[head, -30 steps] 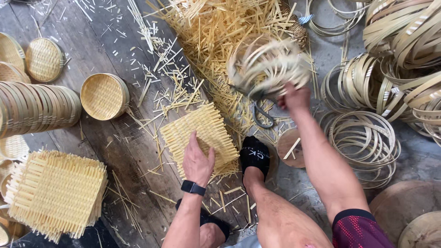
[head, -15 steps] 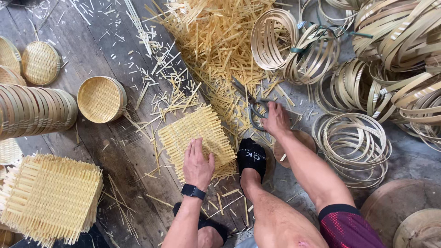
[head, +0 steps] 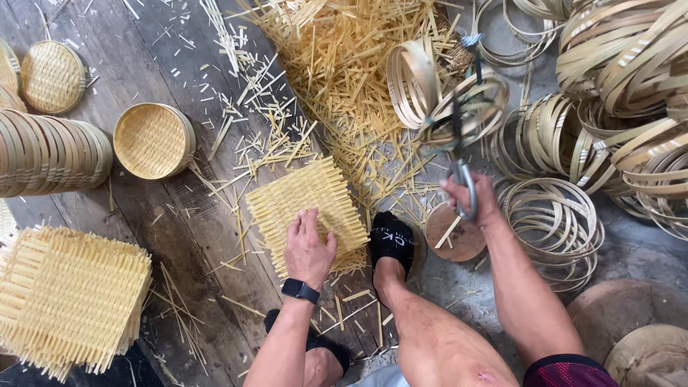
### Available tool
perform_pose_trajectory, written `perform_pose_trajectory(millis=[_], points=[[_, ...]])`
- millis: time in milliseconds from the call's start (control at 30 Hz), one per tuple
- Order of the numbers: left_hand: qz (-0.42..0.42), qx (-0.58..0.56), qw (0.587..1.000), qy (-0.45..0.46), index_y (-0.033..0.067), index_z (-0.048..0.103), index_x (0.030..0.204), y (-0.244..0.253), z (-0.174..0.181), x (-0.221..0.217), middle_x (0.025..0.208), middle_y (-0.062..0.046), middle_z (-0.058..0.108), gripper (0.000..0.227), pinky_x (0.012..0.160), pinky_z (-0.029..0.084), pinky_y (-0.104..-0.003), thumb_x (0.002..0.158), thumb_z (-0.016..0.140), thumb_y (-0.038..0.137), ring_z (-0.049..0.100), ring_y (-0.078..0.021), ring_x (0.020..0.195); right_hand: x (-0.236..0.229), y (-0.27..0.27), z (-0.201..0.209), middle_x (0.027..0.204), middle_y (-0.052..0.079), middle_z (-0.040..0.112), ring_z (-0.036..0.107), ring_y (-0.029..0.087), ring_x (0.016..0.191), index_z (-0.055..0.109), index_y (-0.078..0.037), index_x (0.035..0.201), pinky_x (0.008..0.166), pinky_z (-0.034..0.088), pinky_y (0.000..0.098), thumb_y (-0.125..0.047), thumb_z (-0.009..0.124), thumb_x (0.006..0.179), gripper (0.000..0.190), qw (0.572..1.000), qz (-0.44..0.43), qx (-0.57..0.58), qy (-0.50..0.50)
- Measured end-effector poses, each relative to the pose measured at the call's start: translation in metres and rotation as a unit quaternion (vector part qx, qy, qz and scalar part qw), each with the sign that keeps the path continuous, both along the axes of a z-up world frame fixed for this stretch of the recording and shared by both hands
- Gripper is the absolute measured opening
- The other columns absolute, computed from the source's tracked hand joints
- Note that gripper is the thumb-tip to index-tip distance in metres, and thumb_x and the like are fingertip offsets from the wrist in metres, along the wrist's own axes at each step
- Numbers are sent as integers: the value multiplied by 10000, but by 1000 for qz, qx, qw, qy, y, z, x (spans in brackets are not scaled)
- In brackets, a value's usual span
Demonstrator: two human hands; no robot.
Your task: The person trims the edges of a round bamboo base using scissors and then weaves bamboo strips through a pre-formed bamboo frame to create a basket.
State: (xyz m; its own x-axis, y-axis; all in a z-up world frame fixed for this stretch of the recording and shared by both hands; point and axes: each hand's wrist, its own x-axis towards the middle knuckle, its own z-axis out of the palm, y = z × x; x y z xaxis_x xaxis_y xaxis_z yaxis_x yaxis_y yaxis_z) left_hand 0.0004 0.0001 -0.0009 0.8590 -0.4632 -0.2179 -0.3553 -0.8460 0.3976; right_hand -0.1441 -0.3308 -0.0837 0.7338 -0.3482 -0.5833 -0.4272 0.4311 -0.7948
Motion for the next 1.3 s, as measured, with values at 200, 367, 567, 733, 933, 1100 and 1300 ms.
perform_pose_trajectory(millis=[200,367,567,733,933,1100,1300], points=[[3,-14,1000,-11,58,566,1335,5,-4,0,1365,-202,622,592,1009,519,-438,800,775,205,553,-382,1294,31,-47,27,681,13,613,573,100,464,617,-89,850,412,495,261,-386,759,927,338,942,-233,-149,192],[10,-20,1000,-4,53,564,1327,2,1,1,1368,-208,622,596,994,521,-436,796,780,214,556,-384,1283,3,-44,30,683,-8,540,548,113,478,544,-119,871,424,498,274,-495,664,985,411,965,-212,-85,128],[-8,-12,1000,-13,46,575,1296,8,-6,-3,1371,-220,625,543,1007,522,-431,820,768,222,556,-387,1293,-51,12,2,796,28,552,568,132,663,562,-53,986,596,502,304,-396,645,1045,358,980,-186,-22,-61],[-11,6,1000,-21,48,578,1314,7,-5,-1,1372,-221,620,562,1020,510,-427,817,772,226,548,-377,1305,-62,34,-8,821,38,592,599,157,695,592,-48,1006,620,527,333,-386,603,1028,339,975,-178,115,-72],[11,-19,1000,-8,59,593,1309,9,-4,-2,1375,-199,627,571,1013,517,-434,801,785,236,551,-357,1307,-107,56,1,789,48,589,598,150,662,603,-23,1005,584,507,305,-340,613,1014,317,987,-147,60,-30],[17,-20,1000,-7,71,599,1311,8,-3,-2,1382,-190,625,563,1012,519,-438,808,787,237,549,-349,1319,-140,76,7,764,53,594,598,151,632,599,-14,987,553,503,303,-308,624,983,295,992,-117,47,23],[10,-19,1000,-10,68,600,1299,10,-6,-2,1377,-199,625,549,1025,522,-435,816,787,250,553,-350,1315,-161,85,36,718,47,588,581,156,589,628,-1,958,518,487,314,-335,636,952,335,984,-61,34,163]])
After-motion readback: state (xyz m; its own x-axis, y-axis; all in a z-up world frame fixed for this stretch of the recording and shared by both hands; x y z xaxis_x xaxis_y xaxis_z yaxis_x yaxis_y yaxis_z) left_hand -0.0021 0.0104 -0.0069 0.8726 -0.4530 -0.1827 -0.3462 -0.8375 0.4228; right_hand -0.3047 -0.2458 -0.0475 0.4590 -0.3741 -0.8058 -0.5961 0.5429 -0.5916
